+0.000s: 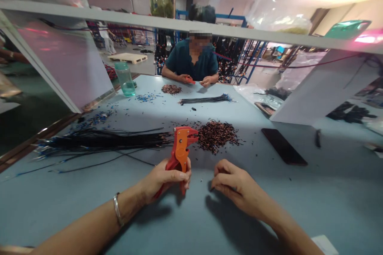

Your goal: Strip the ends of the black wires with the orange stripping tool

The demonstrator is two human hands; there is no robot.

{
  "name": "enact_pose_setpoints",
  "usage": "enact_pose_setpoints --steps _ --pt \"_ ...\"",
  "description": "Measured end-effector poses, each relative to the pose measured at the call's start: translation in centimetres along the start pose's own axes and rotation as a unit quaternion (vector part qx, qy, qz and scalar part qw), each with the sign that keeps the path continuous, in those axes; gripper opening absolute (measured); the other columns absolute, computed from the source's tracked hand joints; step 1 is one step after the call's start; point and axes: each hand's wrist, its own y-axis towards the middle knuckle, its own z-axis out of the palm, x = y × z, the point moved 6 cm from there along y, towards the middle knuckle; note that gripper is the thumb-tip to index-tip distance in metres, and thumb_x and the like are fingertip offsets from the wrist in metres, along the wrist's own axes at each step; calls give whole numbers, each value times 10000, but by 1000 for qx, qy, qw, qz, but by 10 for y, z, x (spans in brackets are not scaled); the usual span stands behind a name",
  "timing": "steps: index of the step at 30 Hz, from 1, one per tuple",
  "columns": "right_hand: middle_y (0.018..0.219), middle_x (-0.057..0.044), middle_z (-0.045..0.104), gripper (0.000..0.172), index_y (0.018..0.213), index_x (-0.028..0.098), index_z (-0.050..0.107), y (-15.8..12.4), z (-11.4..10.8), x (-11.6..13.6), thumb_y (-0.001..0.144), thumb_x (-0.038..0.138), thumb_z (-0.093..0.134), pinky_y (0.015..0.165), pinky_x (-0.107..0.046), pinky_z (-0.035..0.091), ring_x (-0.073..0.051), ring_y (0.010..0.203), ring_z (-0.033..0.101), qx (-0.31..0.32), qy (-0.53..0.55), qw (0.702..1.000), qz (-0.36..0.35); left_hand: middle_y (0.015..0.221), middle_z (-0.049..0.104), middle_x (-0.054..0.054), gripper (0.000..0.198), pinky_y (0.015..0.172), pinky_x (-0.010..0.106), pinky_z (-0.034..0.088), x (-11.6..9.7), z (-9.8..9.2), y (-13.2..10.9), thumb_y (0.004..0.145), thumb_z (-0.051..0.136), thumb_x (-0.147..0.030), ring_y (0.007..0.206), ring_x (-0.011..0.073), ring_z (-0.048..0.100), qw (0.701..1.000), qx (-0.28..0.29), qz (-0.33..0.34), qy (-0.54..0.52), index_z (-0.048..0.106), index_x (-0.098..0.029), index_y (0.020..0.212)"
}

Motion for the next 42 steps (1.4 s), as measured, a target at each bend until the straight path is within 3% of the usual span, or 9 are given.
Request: enact_pose_setpoints --steps 4,6,11,13,19,24,31,35,42 --pt "830 -30 621 227 828 220 715 -5 11 -7 912 112 535 634 -232 452 -138 681 597 105 -45 993 20 757 564 3 330 642 311 481 1 -1 -1 699 711 -273 685 153 571 1000 0 -6 -13 539 -151 954" --pt "806 -24 633 185 811 210 698 -3 15 -18 873 91 571 629 -236 443 -143 668 598 70 -67 994 49 763 562 2 329 642 313 481 2 -2 -1 702 709 -271 693 156 574 1000 1 -9 -20 540 -152 959" --pt "674 -13 617 114 739 188 625 -2 8 -43 845 164 590 558 -246 389 -152 576 554 -137 -101 975 142 771 563 4 319 638 315 486 3 -1 0 717 704 -273 703 160 580 1000 9 -8 -18 542 -153 963" --pt "639 2 612 120 743 193 614 -1 7 -40 859 192 584 556 -240 390 -146 558 549 -143 -84 977 136 768 563 4 311 636 312 485 3 -1 1 715 704 -273 697 156 579 1000 8 -3 -21 544 -150 952" --pt "725 -12 647 158 781 200 637 5 25 -7 905 181 541 622 -233 418 -144 640 596 -24 -48 999 5 763 567 3 318 634 320 487 2 -1 1 708 708 -265 690 162 589 999 -4 -4 -36 535 -153 951" --pt "682 -34 646 191 747 192 617 0 12 -27 900 199 502 600 -258 398 -163 586 573 -171 -163 968 89 760 569 2 304 639 316 487 2 1 1 704 707 -261 686 156 585 999 -4 -6 -37 540 -155 935" --pt "603 28 574 189 783 200 599 -4 2 -23 920 299 514 546 -217 400 -126 523 532 -197 -9 975 105 728 584 6 308 675 334 485 9 11 -2 678 710 -254 647 151 589 995 58 -42 -64 557 -141 920" --pt "593 40 523 210 775 197 577 -6 0 -24 915 336 504 505 -211 386 -116 505 493 -203 121 958 165 715 582 6 326 644 308 479 13 19 -6 653 733 -261 626 142 582 992 97 -69 -46 565 -130 900" --pt "593 39 456 223 752 191 596 -9 -12 -23 870 378 559 488 -226 342 -118 526 407 -251 168 934 190 756 556 7 401 652 299 455 10 21 -7 691 768 -373 665 144 549 995 96 -23 24 538 -154 936"
